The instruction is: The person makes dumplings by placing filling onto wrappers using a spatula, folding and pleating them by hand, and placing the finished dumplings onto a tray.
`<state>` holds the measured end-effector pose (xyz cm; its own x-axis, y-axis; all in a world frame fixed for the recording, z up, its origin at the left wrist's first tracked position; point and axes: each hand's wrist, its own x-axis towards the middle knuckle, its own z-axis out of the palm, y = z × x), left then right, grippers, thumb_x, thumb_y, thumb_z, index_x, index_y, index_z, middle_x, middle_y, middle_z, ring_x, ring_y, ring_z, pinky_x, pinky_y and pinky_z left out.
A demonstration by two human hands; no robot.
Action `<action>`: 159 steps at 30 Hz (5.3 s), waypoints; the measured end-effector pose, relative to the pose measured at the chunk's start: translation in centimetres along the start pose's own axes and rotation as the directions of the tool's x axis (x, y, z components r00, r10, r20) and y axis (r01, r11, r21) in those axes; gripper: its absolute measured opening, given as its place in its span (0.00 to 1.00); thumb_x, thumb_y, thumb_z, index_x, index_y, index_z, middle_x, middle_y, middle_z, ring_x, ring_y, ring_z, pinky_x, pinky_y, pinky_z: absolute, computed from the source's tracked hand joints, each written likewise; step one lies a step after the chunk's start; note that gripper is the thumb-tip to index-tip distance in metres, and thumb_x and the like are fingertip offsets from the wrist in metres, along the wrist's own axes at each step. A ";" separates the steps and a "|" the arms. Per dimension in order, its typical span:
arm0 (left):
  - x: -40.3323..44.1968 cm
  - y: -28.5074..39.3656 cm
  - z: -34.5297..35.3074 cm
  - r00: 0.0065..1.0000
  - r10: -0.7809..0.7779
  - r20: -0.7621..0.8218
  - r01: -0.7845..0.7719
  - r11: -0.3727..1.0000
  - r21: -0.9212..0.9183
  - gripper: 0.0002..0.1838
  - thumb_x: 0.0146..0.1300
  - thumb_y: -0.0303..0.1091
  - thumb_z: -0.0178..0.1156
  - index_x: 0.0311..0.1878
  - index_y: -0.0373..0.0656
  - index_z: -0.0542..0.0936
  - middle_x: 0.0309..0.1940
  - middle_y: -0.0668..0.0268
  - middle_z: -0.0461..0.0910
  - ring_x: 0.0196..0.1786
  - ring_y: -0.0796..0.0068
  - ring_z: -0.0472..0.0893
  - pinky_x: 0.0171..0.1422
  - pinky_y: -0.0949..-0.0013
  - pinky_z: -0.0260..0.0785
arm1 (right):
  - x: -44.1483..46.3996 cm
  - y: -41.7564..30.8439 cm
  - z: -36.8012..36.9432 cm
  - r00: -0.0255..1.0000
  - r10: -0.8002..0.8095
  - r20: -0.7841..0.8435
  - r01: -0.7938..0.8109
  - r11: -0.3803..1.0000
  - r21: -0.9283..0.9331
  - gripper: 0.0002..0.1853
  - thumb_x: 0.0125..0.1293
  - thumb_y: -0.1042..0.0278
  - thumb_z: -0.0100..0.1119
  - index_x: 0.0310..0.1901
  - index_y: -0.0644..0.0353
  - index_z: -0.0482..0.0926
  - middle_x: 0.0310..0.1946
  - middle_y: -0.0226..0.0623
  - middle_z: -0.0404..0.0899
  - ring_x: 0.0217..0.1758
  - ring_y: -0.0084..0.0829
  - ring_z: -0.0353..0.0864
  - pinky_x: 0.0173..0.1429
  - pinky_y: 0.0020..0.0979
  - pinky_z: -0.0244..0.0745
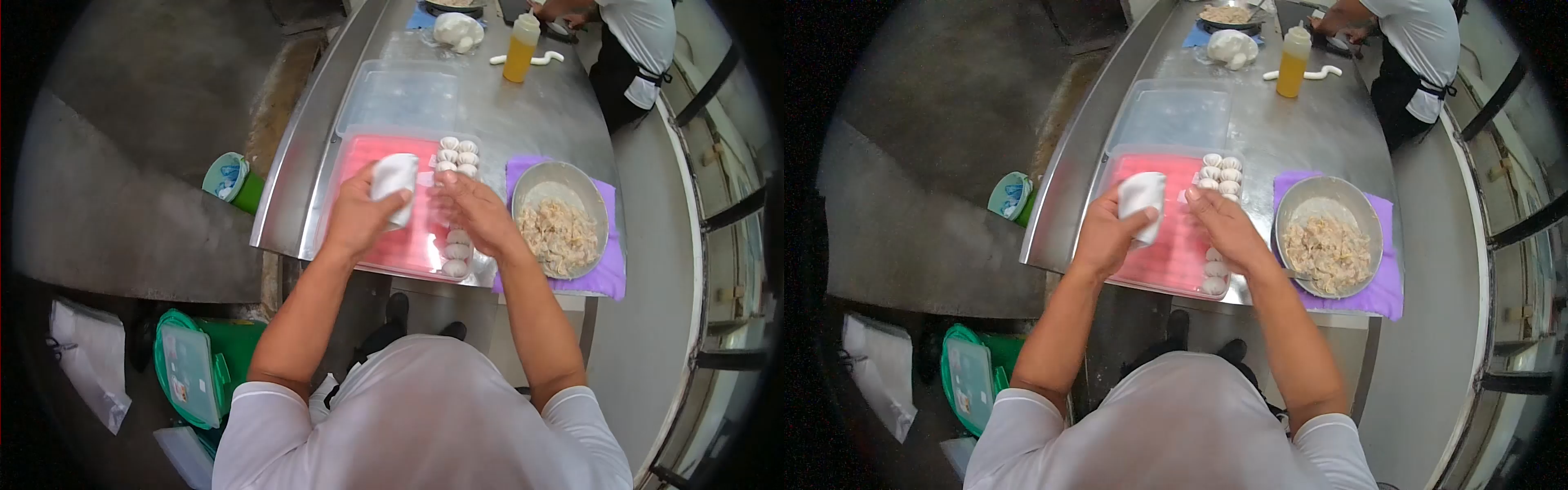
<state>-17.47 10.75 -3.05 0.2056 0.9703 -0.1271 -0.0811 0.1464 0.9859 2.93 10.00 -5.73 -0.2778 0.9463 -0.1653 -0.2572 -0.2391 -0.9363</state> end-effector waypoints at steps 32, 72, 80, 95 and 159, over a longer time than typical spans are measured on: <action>-2.3 -1.3 -8.7 0.987 -0.061 0.146 0.093 0.969 -0.229 0.16 0.65 0.23 0.65 0.55 0.30 0.80 0.43 0.62 0.85 0.43 0.74 0.85 0.50 0.68 0.80 | -0.8 3.2 9.6 0.940 -0.299 -0.166 0.219 0.898 -0.380 0.13 0.61 0.69 0.72 0.40 0.62 0.77 0.32 0.25 0.74 0.34 0.15 0.69 0.38 0.20 0.68; -3.9 -2.5 -8.7 0.968 -0.077 0.238 0.109 0.986 -0.122 0.15 0.64 0.23 0.65 0.53 0.33 0.81 0.41 0.65 0.85 0.41 0.79 0.83 0.46 0.72 0.78 | -2.9 4.2 10.7 0.958 -0.226 -0.176 0.148 0.916 -0.372 0.12 0.63 0.71 0.72 0.41 0.63 0.76 0.32 0.26 0.75 0.34 0.15 0.71 0.38 0.21 0.70; -4.1 -2.4 -9.0 0.954 -0.097 0.282 0.117 0.992 -0.052 0.13 0.65 0.24 0.63 0.51 0.32 0.84 0.37 0.66 0.85 0.37 0.80 0.82 0.43 0.73 0.77 | -2.0 5.9 9.8 0.962 -0.222 -0.160 0.174 0.948 -0.267 0.09 0.64 0.74 0.70 0.41 0.63 0.78 0.32 0.25 0.78 0.31 0.11 0.72 0.35 0.17 0.68; -3.5 -2.5 -9.5 0.957 -0.093 0.276 0.071 0.994 0.088 0.12 0.64 0.25 0.62 0.49 0.32 0.85 0.35 0.69 0.85 0.36 0.83 0.80 0.42 0.74 0.75 | -1.7 6.3 9.8 0.972 -0.168 -0.162 0.128 0.964 -0.231 0.07 0.69 0.71 0.66 0.40 0.66 0.81 0.30 0.24 0.79 0.31 0.12 0.74 0.35 0.18 0.70; -1.8 -2.1 -10.9 0.938 -0.147 0.313 0.159 0.987 -0.012 0.12 0.65 0.26 0.63 0.51 0.33 0.83 0.38 0.67 0.84 0.38 0.81 0.82 0.44 0.73 0.77 | -1.1 7.2 8.6 0.982 0.043 -0.183 -0.023 0.993 0.112 0.11 0.67 0.72 0.68 0.43 0.60 0.74 0.36 0.26 0.78 0.35 0.16 0.80 0.38 0.21 0.82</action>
<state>-28.34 10.79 -6.03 0.5102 0.8286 -0.2305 -0.0592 0.3012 0.9517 -6.56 5.40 -9.64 -0.1149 0.9589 -0.2596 -0.3531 -0.2836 -0.8916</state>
